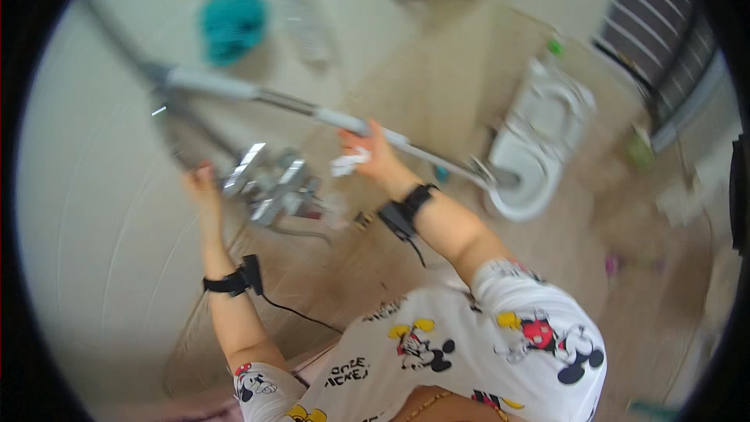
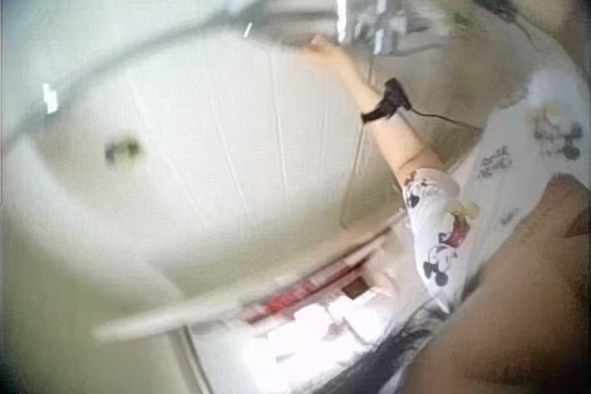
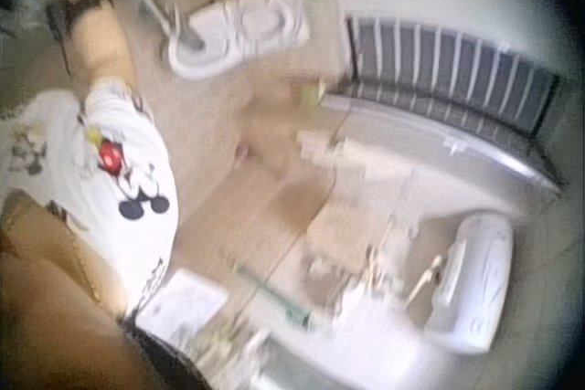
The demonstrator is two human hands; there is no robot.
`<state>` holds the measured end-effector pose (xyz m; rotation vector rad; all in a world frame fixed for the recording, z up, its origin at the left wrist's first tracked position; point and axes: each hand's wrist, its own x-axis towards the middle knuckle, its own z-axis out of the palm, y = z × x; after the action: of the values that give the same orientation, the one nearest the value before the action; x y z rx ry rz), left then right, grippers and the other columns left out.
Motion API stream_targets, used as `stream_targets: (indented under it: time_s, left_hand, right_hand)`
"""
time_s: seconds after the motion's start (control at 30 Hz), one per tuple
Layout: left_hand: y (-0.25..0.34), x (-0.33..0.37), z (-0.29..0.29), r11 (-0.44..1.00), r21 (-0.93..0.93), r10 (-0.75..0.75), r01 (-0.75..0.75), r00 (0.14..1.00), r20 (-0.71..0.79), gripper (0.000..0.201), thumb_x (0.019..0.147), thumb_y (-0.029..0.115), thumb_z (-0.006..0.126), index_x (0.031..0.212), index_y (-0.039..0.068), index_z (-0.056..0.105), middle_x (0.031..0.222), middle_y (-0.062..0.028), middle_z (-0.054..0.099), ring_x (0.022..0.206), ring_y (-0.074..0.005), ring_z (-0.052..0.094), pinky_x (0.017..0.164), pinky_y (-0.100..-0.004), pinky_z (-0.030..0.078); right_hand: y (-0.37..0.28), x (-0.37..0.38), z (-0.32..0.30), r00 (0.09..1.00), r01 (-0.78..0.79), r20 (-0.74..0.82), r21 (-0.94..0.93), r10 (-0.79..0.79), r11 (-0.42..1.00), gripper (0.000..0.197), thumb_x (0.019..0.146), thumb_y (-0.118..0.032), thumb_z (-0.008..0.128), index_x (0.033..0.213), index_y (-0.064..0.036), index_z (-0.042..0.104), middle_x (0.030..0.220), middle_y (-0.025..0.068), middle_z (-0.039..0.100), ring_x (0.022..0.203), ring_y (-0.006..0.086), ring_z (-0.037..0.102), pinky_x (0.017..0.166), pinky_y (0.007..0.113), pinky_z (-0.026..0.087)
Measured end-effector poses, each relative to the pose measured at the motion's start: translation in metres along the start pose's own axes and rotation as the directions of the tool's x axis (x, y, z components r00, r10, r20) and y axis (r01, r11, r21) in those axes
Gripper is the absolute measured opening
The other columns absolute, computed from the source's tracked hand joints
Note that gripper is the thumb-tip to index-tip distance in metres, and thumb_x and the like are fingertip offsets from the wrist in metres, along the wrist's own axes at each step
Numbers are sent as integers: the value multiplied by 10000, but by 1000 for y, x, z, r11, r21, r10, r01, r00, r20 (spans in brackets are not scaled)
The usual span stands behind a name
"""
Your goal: Cleaning the inside and outside of a toilet bowl using a long-handled mop/brush and cleaning solution, and rinsing with a handheld shower head.
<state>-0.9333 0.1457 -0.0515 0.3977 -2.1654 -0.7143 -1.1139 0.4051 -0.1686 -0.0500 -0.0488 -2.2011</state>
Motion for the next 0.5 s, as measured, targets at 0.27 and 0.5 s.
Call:
stream_targets:
  time_s: [0.27,0.5]
  left_hand:
    - [49,23,-2,970,103,242,-219,854,-461,348,847,188,432,1135,-3,390,782,-101,517,691,-133,480,650,-249,386]
    - [135,-59,33,980,56,192,-193,981,26,452,816,106,464,1238,48,314,1003,-108,500,872,-200,478,766,-284,389]
  right_hand:
    - [-2,-31,-5,999,-43,-45,-307,31,951,462,805,-478,374,944,-42,436,859,198,536,448,129,380,373,238,301]
    - [37,-101,29,992,48,99,-872,79,487,430,826,-345,449,1157,-82,371,927,106,530,516,105,455,406,237,362]
